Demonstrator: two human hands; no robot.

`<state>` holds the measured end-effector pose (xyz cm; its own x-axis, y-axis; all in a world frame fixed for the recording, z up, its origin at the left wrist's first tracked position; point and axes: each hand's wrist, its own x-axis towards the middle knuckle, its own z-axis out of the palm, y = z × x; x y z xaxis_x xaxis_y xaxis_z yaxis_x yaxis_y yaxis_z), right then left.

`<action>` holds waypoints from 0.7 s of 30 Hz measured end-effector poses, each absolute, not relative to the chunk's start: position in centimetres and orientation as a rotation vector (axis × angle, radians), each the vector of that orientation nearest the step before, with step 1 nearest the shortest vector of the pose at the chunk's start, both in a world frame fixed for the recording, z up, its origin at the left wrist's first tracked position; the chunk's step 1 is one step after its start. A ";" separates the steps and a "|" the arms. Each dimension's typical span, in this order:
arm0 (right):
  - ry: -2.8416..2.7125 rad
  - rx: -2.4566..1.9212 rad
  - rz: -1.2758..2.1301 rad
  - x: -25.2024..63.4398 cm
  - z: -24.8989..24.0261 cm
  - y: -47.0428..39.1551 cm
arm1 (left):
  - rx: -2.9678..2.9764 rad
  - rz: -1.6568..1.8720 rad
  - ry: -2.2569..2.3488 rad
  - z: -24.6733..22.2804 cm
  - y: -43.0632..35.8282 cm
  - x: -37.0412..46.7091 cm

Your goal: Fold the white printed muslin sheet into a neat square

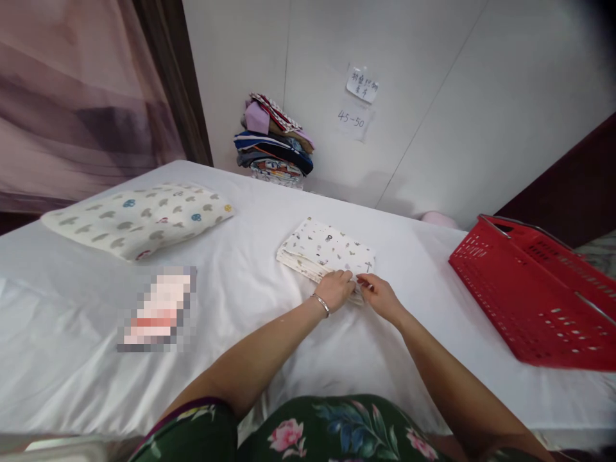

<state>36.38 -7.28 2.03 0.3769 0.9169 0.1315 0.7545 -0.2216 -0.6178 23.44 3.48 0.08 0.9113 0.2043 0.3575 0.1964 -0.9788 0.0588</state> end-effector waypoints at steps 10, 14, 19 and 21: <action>-1.384 -2.156 0.176 35.4 1.7 -9.4 | 3.015 0.573 0.330 -0.8 3.2 23.1; -1.386 -2.274 0.159 35.0 1.7 -9.6 | 2.992 0.559 0.338 -0.9 3.1 23.0; -1.461 -2.208 0.150 34.7 2.0 -9.6 | 2.993 0.556 0.286 -0.6 2.9 23.4; -1.453 -2.169 0.136 34.8 1.9 -9.8 | 3.004 0.520 0.278 -0.4 2.7 23.5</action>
